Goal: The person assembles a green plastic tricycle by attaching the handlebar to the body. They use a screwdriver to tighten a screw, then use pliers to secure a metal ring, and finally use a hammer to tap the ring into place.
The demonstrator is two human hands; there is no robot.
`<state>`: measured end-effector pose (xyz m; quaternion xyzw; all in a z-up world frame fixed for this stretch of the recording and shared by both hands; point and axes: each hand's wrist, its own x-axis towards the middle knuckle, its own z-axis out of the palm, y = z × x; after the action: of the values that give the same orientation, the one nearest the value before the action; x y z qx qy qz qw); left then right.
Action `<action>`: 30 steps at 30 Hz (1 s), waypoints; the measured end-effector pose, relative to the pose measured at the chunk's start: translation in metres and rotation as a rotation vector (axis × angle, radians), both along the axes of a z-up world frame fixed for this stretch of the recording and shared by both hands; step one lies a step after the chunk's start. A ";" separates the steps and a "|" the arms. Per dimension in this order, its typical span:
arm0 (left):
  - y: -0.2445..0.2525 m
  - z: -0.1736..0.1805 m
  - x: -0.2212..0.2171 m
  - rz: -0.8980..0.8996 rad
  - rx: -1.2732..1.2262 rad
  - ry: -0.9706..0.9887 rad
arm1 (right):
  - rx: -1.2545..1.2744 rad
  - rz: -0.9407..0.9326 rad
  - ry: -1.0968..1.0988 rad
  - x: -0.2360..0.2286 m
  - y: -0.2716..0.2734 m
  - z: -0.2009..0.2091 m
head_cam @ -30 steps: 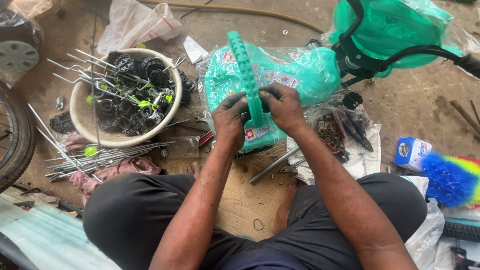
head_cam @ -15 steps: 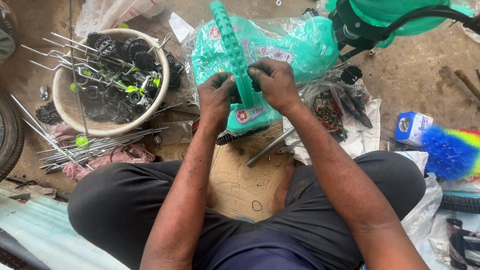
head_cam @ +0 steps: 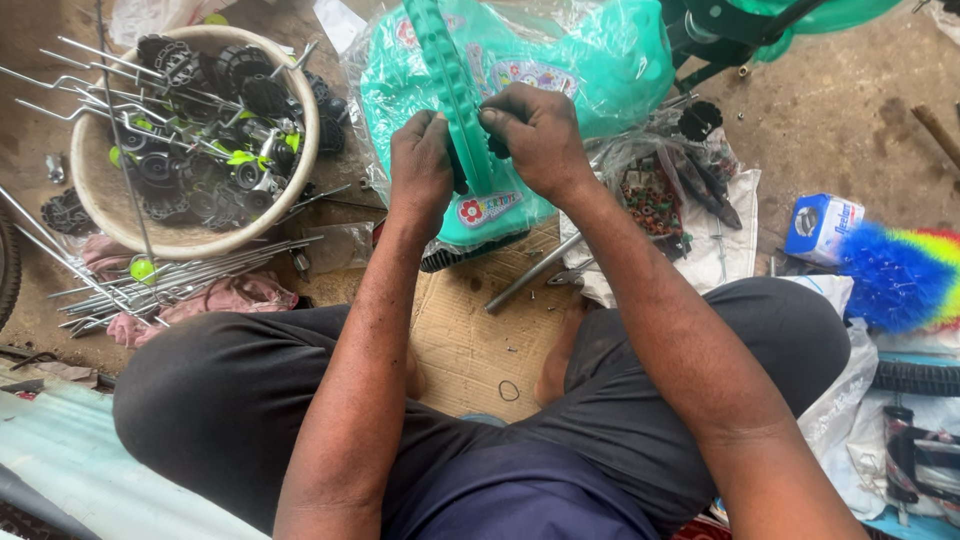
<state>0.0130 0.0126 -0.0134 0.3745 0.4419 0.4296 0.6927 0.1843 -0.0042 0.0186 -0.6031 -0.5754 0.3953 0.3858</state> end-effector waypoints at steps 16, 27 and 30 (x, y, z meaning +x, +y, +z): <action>-0.002 0.007 -0.005 0.012 0.210 0.166 | -0.011 0.066 -0.096 0.005 0.004 0.015; 0.003 0.014 -0.005 -0.029 0.058 0.092 | 0.002 0.084 -0.144 0.004 0.006 0.020; 0.000 0.017 -0.006 -0.018 0.184 0.192 | 0.020 0.066 -0.135 0.001 0.003 0.022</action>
<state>0.0069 0.0129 0.0031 0.4799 0.4616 0.4245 0.6136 0.1851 -0.0008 0.0411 -0.6050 -0.6237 0.3607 0.3390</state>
